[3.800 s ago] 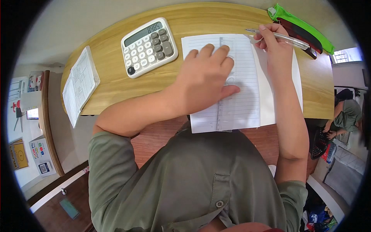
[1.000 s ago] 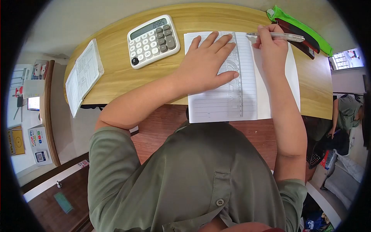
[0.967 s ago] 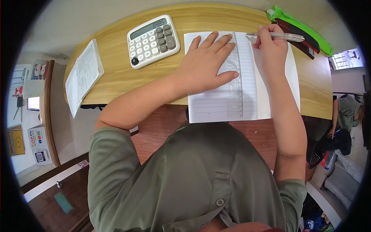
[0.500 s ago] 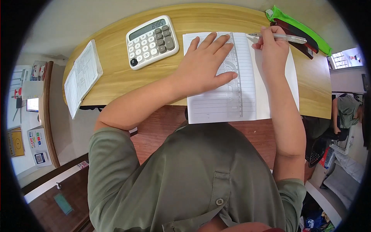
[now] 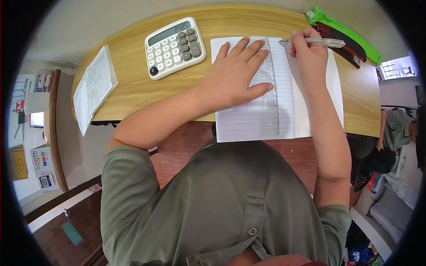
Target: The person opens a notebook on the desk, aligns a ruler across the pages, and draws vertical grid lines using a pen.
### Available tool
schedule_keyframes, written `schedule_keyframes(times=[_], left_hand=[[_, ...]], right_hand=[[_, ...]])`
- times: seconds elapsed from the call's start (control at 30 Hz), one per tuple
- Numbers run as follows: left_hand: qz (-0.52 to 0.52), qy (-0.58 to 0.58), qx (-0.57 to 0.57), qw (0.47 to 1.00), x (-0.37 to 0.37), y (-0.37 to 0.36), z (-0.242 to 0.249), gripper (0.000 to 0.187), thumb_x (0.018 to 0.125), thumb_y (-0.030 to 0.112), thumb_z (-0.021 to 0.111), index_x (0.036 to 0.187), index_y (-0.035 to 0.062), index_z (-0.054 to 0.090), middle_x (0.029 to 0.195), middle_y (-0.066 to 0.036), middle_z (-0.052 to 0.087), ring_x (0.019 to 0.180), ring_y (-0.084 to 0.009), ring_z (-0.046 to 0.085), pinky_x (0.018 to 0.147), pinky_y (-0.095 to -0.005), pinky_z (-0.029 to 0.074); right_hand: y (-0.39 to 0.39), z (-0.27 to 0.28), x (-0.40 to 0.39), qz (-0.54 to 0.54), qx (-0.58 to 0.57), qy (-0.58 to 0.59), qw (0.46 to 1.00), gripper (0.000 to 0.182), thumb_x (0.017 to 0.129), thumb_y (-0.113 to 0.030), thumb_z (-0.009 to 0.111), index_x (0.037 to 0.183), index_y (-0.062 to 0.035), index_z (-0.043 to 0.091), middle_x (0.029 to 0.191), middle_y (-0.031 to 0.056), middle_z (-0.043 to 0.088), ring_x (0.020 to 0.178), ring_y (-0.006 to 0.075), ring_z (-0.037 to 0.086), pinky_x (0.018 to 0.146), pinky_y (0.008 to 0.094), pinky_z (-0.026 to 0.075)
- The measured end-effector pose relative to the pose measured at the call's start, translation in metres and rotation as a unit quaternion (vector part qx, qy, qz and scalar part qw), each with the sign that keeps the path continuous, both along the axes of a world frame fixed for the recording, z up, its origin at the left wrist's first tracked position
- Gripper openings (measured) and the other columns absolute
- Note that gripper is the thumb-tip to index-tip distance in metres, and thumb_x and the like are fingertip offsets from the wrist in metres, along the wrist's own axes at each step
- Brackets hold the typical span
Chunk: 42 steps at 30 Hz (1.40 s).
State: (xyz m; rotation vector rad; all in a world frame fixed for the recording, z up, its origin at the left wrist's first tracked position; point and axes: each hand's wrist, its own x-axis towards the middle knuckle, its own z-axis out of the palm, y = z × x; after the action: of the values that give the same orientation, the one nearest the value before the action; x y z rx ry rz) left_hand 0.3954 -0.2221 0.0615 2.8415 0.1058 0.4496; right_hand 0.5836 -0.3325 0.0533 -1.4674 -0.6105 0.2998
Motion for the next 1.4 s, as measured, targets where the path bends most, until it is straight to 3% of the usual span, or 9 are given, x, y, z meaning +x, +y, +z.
schedule_keyframes(times=[0.57,1.4], left_hand=[[-0.001,0.001,0.003,1.0,0.0,-0.001,0.001,0.074,0.089,0.051,0.061,0.144,0.0022,0.047,0.155,-0.019,0.04,0.144,-0.0432,0.033,0.115,-0.0598,0.025],[-0.005,0.001,0.006,1.0,0.0,-0.001,0.003,0.074,0.089,0.05,0.061,0.144,0.0023,0.048,0.156,-0.019,0.04,0.144,-0.0439,0.034,0.115,-0.0605,0.025]], right_hand=[[0.0,0.014,-0.018,0.016,-0.009,-0.008,1.0,0.016,0.09,-0.016,0.072,0.085,-0.0045,0.062,0.073,-0.0015,0.059,0.067,0.0062,0.052,0.062,0.0231,0.042],[0.002,0.005,-0.01,0.009,-0.082,-0.098,0.992,0.024,0.088,-0.027,0.074,0.088,-0.0034,0.066,0.072,0.0011,0.061,0.067,0.0089,0.053,0.062,0.0273,0.044]])
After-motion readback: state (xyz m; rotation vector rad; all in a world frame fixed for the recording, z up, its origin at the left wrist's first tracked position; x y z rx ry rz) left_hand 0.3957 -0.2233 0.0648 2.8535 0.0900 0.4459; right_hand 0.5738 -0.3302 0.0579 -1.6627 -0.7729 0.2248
